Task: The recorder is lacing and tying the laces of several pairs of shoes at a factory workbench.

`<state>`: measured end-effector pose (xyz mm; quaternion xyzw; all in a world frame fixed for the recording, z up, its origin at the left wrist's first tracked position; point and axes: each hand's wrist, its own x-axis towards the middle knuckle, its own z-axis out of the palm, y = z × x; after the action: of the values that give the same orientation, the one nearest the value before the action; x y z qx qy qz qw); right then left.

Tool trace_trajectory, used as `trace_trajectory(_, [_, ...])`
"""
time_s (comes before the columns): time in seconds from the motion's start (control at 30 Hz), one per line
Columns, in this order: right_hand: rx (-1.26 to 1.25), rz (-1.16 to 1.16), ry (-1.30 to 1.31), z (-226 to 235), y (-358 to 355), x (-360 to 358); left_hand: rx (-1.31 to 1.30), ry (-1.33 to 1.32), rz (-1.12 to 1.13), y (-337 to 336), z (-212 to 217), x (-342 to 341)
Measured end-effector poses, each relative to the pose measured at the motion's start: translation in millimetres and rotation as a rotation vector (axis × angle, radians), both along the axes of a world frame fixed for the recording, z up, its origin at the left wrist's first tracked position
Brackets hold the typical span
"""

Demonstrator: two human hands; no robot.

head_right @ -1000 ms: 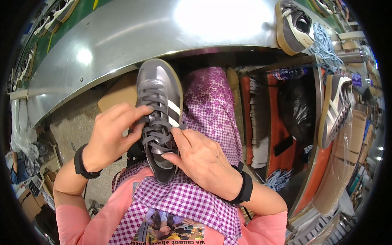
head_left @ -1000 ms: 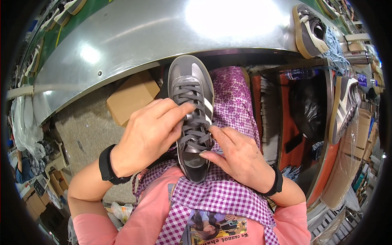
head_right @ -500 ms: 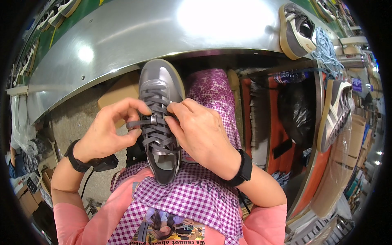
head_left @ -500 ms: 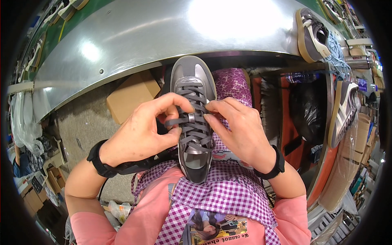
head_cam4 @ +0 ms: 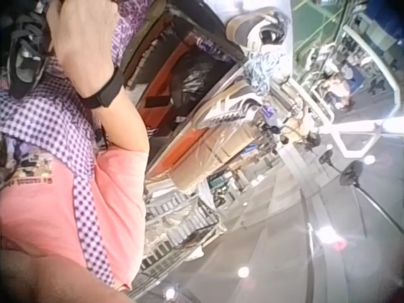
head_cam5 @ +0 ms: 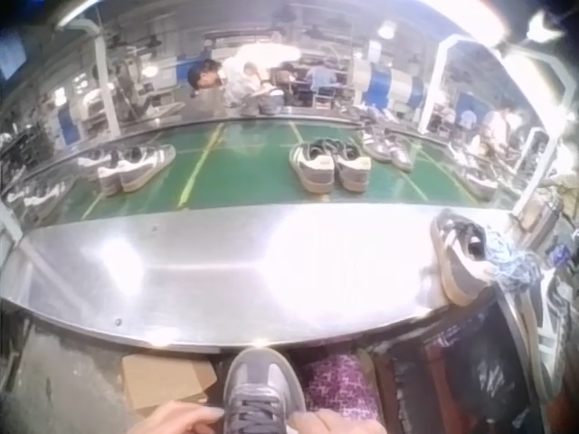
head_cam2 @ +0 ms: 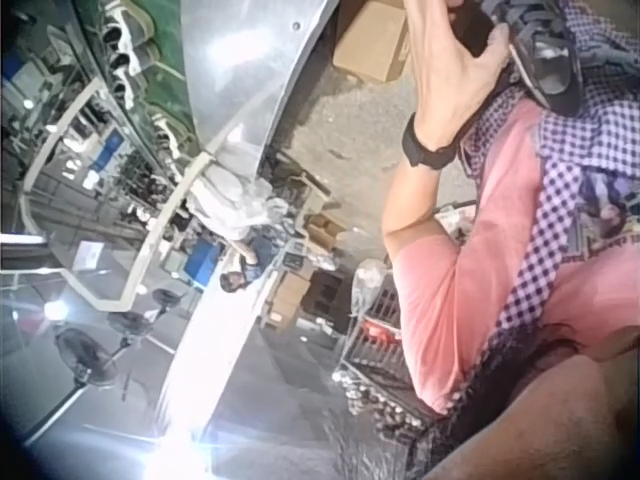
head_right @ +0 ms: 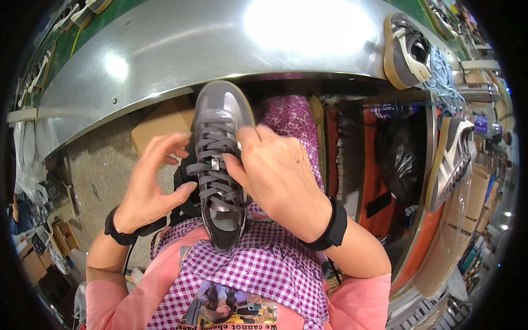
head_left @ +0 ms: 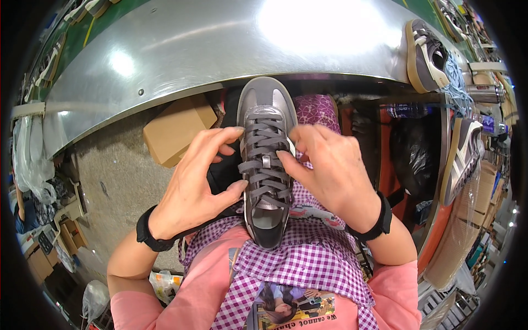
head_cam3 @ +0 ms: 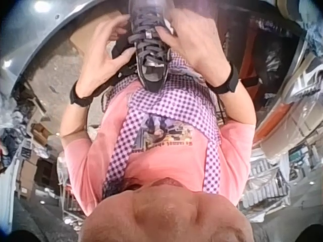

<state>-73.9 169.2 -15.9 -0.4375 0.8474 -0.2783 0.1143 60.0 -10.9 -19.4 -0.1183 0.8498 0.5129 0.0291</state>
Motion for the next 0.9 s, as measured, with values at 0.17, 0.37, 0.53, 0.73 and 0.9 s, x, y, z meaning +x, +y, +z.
trace_trajectory(0.17, [-0.069,0.004,0.076,-13.8,2.9,8.4,0.005,0.037,0.022,0.2,-9.1,6.9])
trace_trajectory(0.37, [-0.014,0.131,0.436,7.0,-15.8,-0.2,-0.019,0.083,0.029,-3.9,-6.8,3.3])
trace_trajectory(0.53, [0.073,0.074,0.085,-1.7,1.4,0.7,0.058,0.017,0.089,-2.2,-9.4,5.2])
trace_trajectory(0.73, [0.053,0.053,0.139,14.2,-3.1,-4.9,-0.028,0.063,0.099,0.3,-10.9,-4.5])
trace_trajectory(0.9, [0.060,0.016,-0.068,11.3,3.3,-13.8,-0.322,0.314,0.084,9.2,-18.4,-17.6])
